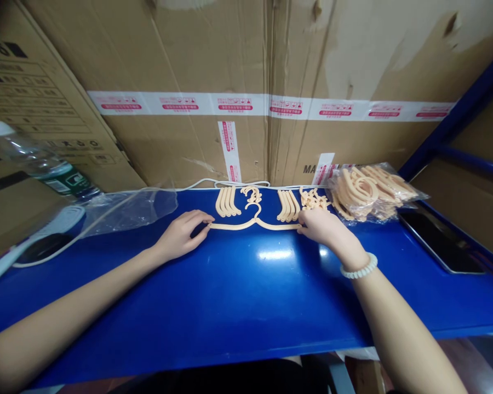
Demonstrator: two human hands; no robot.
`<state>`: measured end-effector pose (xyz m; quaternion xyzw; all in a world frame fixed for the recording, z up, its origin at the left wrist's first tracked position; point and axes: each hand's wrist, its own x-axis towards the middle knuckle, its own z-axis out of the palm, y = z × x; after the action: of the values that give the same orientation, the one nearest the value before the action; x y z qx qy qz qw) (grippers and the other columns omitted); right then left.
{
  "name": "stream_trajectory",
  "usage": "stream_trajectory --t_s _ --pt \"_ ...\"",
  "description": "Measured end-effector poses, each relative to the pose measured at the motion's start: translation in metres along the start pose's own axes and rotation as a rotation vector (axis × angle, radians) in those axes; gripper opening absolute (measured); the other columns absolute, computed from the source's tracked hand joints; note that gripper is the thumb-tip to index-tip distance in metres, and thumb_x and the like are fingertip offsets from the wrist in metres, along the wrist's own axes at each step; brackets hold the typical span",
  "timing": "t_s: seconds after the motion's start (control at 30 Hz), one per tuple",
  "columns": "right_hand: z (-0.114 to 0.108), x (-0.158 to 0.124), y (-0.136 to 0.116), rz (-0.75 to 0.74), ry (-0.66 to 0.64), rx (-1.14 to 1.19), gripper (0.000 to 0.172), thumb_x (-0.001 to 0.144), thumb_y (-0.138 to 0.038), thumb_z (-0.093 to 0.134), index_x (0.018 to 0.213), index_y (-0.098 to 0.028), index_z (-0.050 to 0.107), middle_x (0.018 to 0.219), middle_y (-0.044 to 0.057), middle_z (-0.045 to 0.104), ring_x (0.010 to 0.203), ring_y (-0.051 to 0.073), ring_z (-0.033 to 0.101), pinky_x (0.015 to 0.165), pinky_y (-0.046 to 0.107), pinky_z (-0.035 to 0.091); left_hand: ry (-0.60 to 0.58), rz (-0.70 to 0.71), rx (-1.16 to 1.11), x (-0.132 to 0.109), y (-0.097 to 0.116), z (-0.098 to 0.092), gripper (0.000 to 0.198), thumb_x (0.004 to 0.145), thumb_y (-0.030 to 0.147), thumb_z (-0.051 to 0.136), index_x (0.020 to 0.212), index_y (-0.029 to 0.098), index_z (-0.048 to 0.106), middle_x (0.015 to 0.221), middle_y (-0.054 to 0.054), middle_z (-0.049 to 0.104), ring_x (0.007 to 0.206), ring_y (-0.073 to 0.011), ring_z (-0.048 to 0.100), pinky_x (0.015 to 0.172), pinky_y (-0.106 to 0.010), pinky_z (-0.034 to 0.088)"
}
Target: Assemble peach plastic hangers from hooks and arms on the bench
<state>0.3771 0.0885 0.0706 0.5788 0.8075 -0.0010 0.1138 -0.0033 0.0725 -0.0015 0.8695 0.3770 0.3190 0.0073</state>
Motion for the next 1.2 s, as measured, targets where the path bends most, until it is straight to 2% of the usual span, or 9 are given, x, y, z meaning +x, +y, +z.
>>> stream_trajectory --t_s 0.23,0.5,0.6,0.73,0.97,1.03,1.2 --pt "-0.004 -0.003 -0.005 0.032 -0.014 0.0 0.02 0.092 -0.017 0.052 0.097 -0.018 0.071 0.089 0.012 0.075 0.074 0.022 0.069 0.062 0.028 0.042 -0.013 0.014 0.004 0.001 0.002 -0.002 0.015 0.098 0.018 0.048 0.107 0.019 0.06 0.103 -0.009 0.072 0.096 -0.0247 0.068 0.085 -0.041 0.052" --pt "-0.005 -0.001 -0.005 0.02 -0.034 -0.01 0.02 0.093 -0.015 0.05 0.098 -0.017 0.07 0.091 0.011 0.075 0.077 0.022 0.068 0.063 0.027 0.041 -0.006 -0.006 -0.007 0.001 0.0 -0.002 0.016 0.098 0.02 0.047 0.107 0.019 0.061 0.104 -0.01 0.072 0.097 -0.0253 0.068 0.085 -0.042 0.052" --pt "-0.007 -0.002 -0.004 0.009 -0.069 -0.014 0.019 0.092 -0.013 0.052 0.089 -0.017 0.07 0.088 0.01 0.074 0.076 0.021 0.067 0.062 0.027 0.04 -0.004 -0.009 -0.006 0.001 0.0 -0.002 0.016 0.098 0.021 0.048 0.107 0.019 0.061 0.103 -0.01 0.072 0.097 -0.0254 0.068 0.085 -0.043 0.052" --pt "-0.011 -0.004 -0.007 -0.01 -0.14 -0.02 0.015 0.089 -0.02 0.062 0.075 -0.018 0.068 0.077 0.008 0.072 0.07 0.021 0.066 0.059 0.027 0.039 -0.01 -0.003 -0.006 0.001 -0.001 -0.002 0.015 0.098 0.022 0.049 0.107 0.019 0.061 0.104 -0.01 0.072 0.098 -0.0258 0.067 0.087 -0.043 0.052" --pt "-0.015 -0.006 -0.008 -0.022 -0.168 -0.032 0.021 0.09 -0.022 0.062 0.069 -0.019 0.065 0.073 0.007 0.07 0.068 0.02 0.064 0.057 0.027 0.037 -0.022 -0.01 -0.003 0.0 -0.002 -0.002 0.015 0.097 0.022 0.05 0.108 0.019 0.061 0.106 -0.009 0.071 0.098 -0.0257 0.067 0.086 -0.043 0.052" --pt "-0.014 -0.007 -0.005 -0.019 -0.151 -0.029 0.019 0.091 -0.024 0.061 0.074 -0.019 0.065 0.074 0.006 0.07 0.068 0.02 0.064 0.057 0.027 0.038 -0.019 -0.009 0.002 0.0 -0.002 -0.002 0.015 0.097 0.021 0.05 0.107 0.019 0.06 0.105 -0.009 0.071 0.096 -0.0255 0.067 0.085 -0.042 0.052" --pt "-0.01 -0.005 -0.006 0.037 -0.037 -0.046 0.016 0.097 -0.032 0.056 0.1 -0.02 0.066 0.09 0.008 0.074 0.078 0.022 0.068 0.06 0.028 0.038 -0.013 0.003 0.008 0.0 -0.003 -0.002 0.014 0.096 0.02 0.051 0.105 0.018 0.061 0.103 -0.009 0.07 0.094 -0.0248 0.066 0.082 -0.04 0.05"
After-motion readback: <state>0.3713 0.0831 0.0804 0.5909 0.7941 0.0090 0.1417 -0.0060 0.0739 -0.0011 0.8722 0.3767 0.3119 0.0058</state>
